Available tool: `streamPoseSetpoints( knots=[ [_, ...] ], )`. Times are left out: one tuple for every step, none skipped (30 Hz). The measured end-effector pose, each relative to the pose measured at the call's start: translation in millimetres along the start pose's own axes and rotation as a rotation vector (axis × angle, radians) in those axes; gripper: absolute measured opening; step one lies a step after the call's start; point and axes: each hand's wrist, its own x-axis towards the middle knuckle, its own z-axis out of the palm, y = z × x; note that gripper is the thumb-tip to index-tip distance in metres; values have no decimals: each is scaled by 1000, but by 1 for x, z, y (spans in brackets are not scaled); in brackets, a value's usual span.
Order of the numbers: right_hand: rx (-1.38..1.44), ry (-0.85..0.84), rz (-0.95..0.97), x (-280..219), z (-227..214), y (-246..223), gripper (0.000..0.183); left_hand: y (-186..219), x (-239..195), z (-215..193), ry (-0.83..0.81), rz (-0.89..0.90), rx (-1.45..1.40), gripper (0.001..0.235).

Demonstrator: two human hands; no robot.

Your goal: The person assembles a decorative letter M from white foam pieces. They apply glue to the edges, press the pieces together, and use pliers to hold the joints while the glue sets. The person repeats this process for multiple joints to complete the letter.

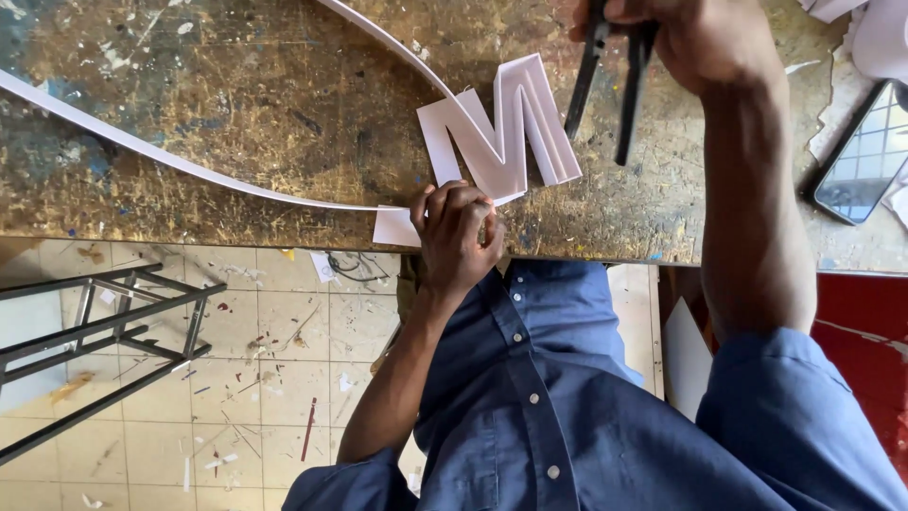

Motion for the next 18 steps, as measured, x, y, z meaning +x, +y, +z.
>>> streamPoseSetpoints(
  knots=[
    [0, -3, 7, -11, 14, -12, 12, 1, 1, 0, -2, -6, -3, 24],
    [20, 133, 4, -22, 27, -24, 18, 1, 3, 0, 20, -3, -4, 23],
    [39, 271, 2, -33, 40, -36, 25, 2, 5, 0, 41, 1, -6, 21],
    [39, 270, 8, -41, 47, -43, 25, 3, 8, -3, 38, -4, -9, 21],
    [77, 233, -86, -48, 54, -51, 23, 4, 12, -6, 34, 8, -17, 21],
    [115, 198, -181, -55, 61, -58, 25, 5, 16, -9, 29, 19, -26, 21],
    [118, 196, -175, -58, 71, -61, 25, 5, 16, -8, 26, 14, -25, 21],
    [156, 183, -244, -60, 81, -63, 33, 4, 15, -8, 15, 8, -10, 25],
    [192, 173, -313, -63, 90, -66, 41, 4, 15, -7, 4, 3, 4, 29],
    [193, 172, -308, -63, 101, -59, 41, 3, 12, -5, 2, -1, 3, 29],
    [263, 216, -350, -62, 111, -53, 57, 2, 9, -2, -5, -4, 14, 32],
    [333, 260, -392, -60, 121, -47, 74, 0, 7, 0, -11, -7, 25, 35],
    [335, 255, -387, -60, 130, -46, 74, 0, 7, 0, -11, -14, 27, 35],
    [340, 307, -389, -60, 138, -45, 80, 0, 8, 0, -12, -12, 19, 33],
    [345, 360, -388, -61, 147, -44, 88, 0, 8, 0, -15, -11, 11, 31],
    [348, 355, -381, -60, 152, -44, 88, 0, 8, -1, -17, -20, 13, 31],
    [317, 405, -392, -58, 156, -45, 87, 0, 10, -2, -15, -15, 13, 29],
    [286, 455, -402, -57, 160, -46, 86, 0, 11, -2, -13, -9, 13, 27]
  ],
)
